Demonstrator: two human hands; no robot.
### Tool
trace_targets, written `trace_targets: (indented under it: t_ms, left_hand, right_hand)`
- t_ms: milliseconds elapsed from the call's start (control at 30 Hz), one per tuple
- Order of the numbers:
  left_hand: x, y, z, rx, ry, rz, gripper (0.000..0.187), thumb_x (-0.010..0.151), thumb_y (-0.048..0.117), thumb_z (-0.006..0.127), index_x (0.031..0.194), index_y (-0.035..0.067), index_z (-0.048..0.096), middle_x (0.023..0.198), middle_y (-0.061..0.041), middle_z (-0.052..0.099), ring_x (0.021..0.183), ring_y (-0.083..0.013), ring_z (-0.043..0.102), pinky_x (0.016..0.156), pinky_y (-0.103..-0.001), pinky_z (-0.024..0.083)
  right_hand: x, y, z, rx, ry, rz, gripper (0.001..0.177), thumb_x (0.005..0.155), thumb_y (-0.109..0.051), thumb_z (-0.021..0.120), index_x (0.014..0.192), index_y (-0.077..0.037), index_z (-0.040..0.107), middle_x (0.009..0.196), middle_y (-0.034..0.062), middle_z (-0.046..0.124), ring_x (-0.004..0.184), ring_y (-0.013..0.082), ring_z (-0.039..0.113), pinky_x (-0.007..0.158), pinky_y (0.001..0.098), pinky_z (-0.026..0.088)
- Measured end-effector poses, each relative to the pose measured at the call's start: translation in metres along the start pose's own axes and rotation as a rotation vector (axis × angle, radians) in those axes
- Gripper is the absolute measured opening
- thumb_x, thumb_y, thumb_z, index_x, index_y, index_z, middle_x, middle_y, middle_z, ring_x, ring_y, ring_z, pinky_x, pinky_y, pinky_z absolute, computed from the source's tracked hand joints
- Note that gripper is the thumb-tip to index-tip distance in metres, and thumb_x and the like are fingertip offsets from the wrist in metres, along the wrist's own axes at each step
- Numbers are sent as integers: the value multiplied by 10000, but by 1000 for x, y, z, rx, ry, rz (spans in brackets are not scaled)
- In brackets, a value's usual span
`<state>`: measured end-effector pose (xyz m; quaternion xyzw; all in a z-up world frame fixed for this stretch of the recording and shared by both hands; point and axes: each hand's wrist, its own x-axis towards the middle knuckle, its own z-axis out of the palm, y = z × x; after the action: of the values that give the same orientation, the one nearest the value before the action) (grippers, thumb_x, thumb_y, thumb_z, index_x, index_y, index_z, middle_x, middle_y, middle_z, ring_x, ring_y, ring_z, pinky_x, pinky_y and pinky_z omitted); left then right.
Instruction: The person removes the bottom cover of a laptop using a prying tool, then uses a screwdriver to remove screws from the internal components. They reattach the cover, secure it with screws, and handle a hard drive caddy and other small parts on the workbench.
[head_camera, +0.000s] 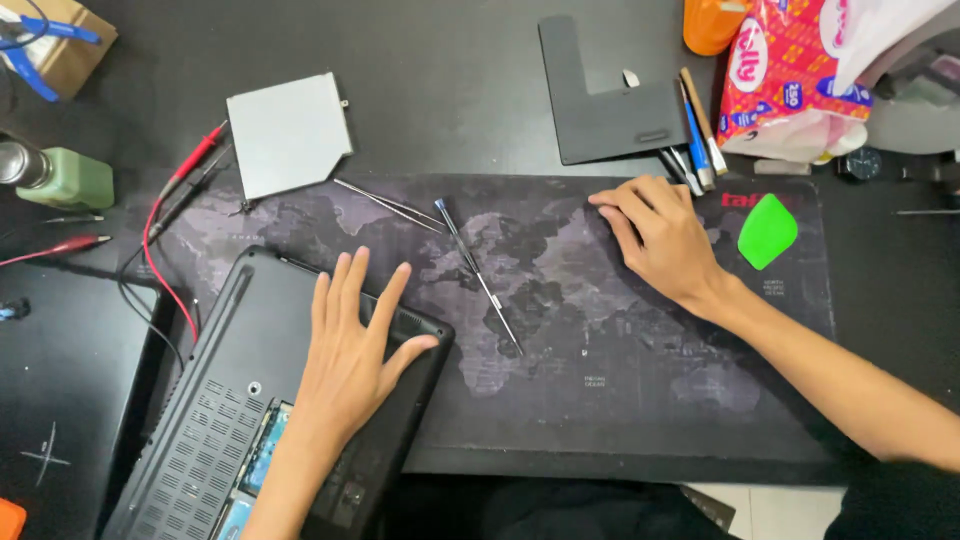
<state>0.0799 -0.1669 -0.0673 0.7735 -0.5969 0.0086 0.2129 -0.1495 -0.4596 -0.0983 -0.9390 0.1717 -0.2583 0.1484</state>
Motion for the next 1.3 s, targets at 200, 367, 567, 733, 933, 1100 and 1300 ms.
trace_targets:
  t_ms: [200,367,567,733,933,1100,1300]
  left_hand:
    - [56,-10,28,23,-4,92,625,899,225,668,1489,111,495,1508,-251,436,1402,-445,412,1164,-564,307]
    - [84,-4,54,87,-41,222,767,738,-88,608,1466,143,545,1488,-247,495,1359,-426,469,1119,-522,352]
    - [87,-5,67,61,10,253,642,748,-108,637,1350,111,611,1458,-221,525,1343,-408,490,1142,-558,339]
    - [88,-3,62,62,15,210,642,690,-125,638,1303,64,626,1471,-213,519,1362,-398,480,1162,-552,332]
    - [85,-5,66,60,-2,202,639,693,-124,655,1305,59,625,1484,-209,502,1376,-389,468,1172,-551,323]
    - [86,-5,67,51,11,202,639,685,-108,668,1298,64,623,1478,-208,502,1373,-392,465,1165,-551,324]
    - [81,-8,65,56,56,179,565,712,-61,691,1259,58,611,1443,-208,520,1348,-394,479,1161,-549,339]
  right_hand:
    - [26,3,7,-9,-22,-47,118,973,-135,732,1067,-73,696,977,95,613,938,306,611,851,412,473]
    - [47,10,-5,-47,-157,124,138,1038,-198,738,1072,-76,684,1032,81,628,953,283,634,818,410,504]
    - [93,52,-31,-347,-70,-279,672,791,-426,769,1345,-79,613,1333,184,574,1230,362,547,1040,538,353]
    - [116,72,-31,-166,-431,-157,726,800,-451,827,1396,-122,573,1294,110,601,1206,325,542,1204,548,290]
    - [105,61,-27,1392,-379,283,946,826,-643,795,1440,39,563,1304,140,615,1216,237,611,1118,389,483]
    - [120,34,-20,1463,-399,263,890,852,-631,780,1423,17,563,1301,152,604,1161,234,601,1035,387,503]
    - [130,-2,8,393,-456,-203,720,804,-481,808,1329,-56,561,1270,135,510,1219,286,508,1086,417,394]
